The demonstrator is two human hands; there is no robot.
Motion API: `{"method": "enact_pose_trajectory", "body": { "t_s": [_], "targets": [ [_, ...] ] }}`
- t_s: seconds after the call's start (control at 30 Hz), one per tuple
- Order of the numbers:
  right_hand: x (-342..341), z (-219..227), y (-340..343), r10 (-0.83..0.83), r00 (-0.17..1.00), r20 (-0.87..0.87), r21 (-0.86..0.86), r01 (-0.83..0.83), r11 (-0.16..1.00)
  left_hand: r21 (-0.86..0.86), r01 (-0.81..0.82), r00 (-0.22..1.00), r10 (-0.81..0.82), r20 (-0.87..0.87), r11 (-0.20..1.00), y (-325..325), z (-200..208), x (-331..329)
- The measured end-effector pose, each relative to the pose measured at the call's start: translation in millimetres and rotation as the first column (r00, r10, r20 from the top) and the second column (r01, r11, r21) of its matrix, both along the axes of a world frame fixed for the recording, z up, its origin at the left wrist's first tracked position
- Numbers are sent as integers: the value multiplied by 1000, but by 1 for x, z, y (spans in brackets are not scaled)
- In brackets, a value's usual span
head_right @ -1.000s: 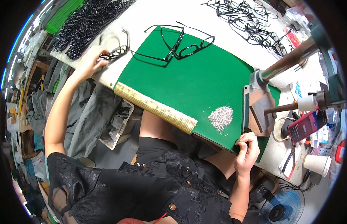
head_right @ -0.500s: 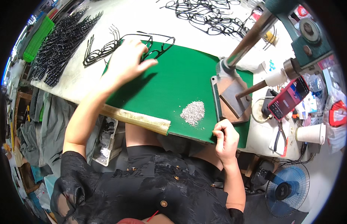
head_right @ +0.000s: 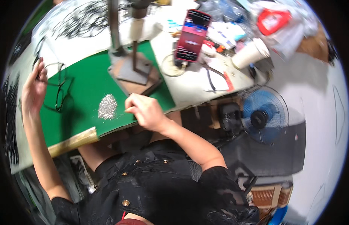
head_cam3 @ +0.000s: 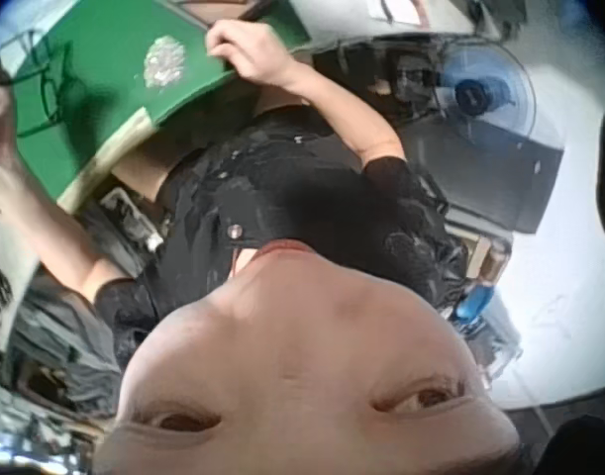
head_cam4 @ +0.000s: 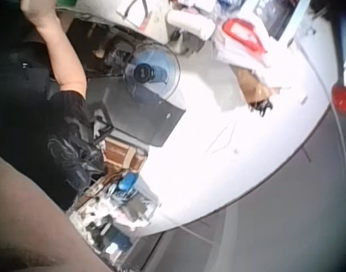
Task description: The person assembles eyeglasses by inserting small metal screws into the hinges of black frames using a screwdriver. They repeatedly pick up frames, tighten the screws, and place the finished frames on a green mat.
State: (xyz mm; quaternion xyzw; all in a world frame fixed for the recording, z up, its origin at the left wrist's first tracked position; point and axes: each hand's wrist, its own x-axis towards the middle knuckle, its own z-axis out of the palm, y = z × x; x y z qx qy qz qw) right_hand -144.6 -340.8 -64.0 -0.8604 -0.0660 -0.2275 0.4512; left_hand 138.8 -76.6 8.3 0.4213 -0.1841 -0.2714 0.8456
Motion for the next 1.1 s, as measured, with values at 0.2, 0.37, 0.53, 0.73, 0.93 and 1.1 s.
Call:
{"method": "enact_pose_trajectory", "body": {
  "t_s": [0.2, 0.37, 0.53, 0.73, 0.93, 1.1],
  "targets": [
    [-4, 6, -2, -7, 997, -82, 60, 12, 998, 29, 93, 947, -98, 305, 995, -43, 34, -71],
    [4, 28, 2, 182, 981, -68, 571, -111, 813, -84, 173, 983, -165, 86, 981, -54, 41, -67],
    [36, 71, 8, 442, 892, 96, 850, -305, 431, 240, 122, 922, -199, 331, 963, -61, 67, -155],
    [62, 85, 18, 409, 826, 388, 891, -450, 65, 461, 211, 878, -375, 298, 862, -38, 49, -177],
    [57, 75, 26, 437, 892, 114, 751, -365, 550, 441, -21, 917, -159, 366, 897, -30, 49, -203],
    [22, 74, 18, 303, 953, 25, 582, -260, 771, 456, 42, 992, -92, 87, 889, -48, 71, -225]
  ]
}}
